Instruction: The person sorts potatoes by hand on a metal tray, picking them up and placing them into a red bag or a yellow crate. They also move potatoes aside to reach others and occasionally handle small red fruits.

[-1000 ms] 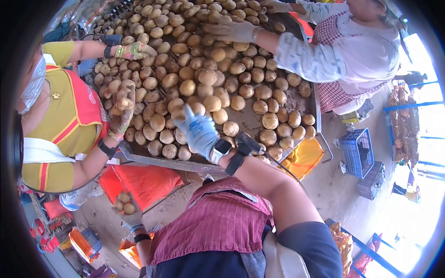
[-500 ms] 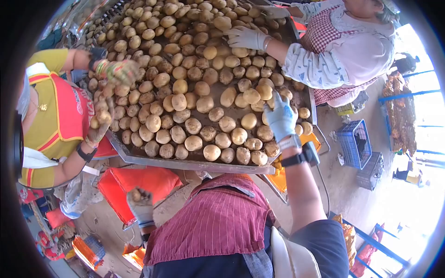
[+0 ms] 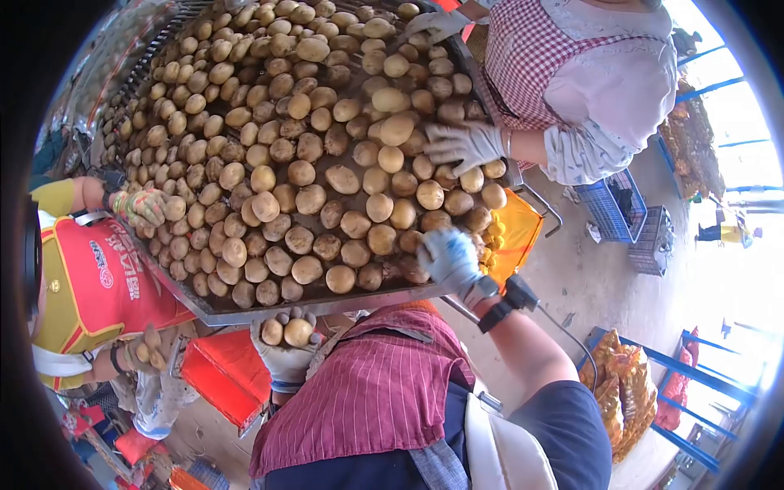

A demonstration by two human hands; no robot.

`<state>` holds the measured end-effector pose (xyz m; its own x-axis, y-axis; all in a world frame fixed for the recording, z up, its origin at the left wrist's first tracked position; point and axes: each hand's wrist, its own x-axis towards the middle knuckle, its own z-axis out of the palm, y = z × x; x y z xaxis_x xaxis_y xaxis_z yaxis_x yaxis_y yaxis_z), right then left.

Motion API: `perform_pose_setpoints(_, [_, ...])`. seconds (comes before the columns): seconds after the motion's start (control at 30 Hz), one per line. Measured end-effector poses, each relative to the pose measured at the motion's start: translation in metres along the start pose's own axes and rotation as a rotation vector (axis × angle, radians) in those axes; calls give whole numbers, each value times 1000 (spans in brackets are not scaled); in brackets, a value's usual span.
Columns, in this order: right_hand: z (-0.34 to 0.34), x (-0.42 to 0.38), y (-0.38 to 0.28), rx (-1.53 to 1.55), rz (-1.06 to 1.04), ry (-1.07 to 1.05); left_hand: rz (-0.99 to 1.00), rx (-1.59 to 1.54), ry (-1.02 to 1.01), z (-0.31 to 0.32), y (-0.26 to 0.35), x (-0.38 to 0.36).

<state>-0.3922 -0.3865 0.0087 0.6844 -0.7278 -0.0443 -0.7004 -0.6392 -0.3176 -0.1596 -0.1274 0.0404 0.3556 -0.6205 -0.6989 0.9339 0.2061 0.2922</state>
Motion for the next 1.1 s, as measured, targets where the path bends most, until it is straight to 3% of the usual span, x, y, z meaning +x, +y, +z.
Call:
perform_pose_setpoints(0.07, [-2, 11, 30, 117, 177, 22, 73, 7, -48, -8, 8, 0])
perform_pose_setpoints(0.13, [-20, 37, 29, 79, 199, 224, 177, 31, 10, -13, 10, 3])
perform_pose_setpoints(0.17, [-25, 56, 31, 125, 67, 363, 200, 89, 23, -12, 12, 1])
perform_pose_setpoints(0.23, [-46, 98, 15, 268, -20, 426, 335, 288, 84, 4, 11, -6])
perform_pose_setpoints(0.3, [-42, 145, 4, 241, 16, 455, 239, 158, 51, -14, 16, 4])
perform_pose_setpoints(0.37, [-19, 177, -10, 222, 63, 408, 137, 27, 18, -13, 16, 6])
perform_pose_setpoints(0.4, [-19, 176, -38, 143, 210, 221, 162, 78, 68, -2, 13, 2])
perform_pose_setpoints(0.43, [6, 173, -48, -10, 164, 343, 182, 131, 116, 4, 11, 0])
perform_pose_setpoints(0.5, [15, 149, -72, 31, 56, 290, 148, 150, 39, -1, 11, 1])
perform_pose_setpoints(0.57, [34, 108, -86, 103, -190, 242, 179, 141, -9, -25, 10, 10])
perform_pose_setpoints(0.6, [33, 90, -92, 91, -303, 316, 174, 144, -8, -21, 7, 8])
perform_pose_setpoints(0.67, [28, 74, -81, 254, -138, 286, 338, 366, 214, -8, 0, 5])
perform_pose_setpoints(0.7, [18, 69, -72, 146, -71, 201, 341, 363, 215, -8, 1, 4])
perform_pose_setpoints(0.73, [5, 63, -62, 39, -3, 117, 358, 410, 125, -8, 3, 3])
perform_pose_setpoints(0.8, [-9, 54, -38, -70, 26, 157, 377, 455, 30, -8, 10, -2])
perform_pose_setpoints(0.87, [-24, 56, -10, -104, 192, 87, 176, 218, 1, -6, 17, -4])
perform_pose_setpoints(0.93, [-41, 60, 3, -384, 197, -36, 172, 130, -5, -18, 18, 4])
perform_pose_setpoints(1.0, [-44, 86, 5, -202, 82, 92, 171, 48, -13, -17, 15, 8])
perform_pose_setpoints(1.07, [-48, 127, -5, 76, -111, 262, 410, 295, 264, -7, 1, 11])
perform_pose_setpoints(1.1, [-48, 151, -13, 138, -122, 232, 418, 295, 264, -6, 3, 9])
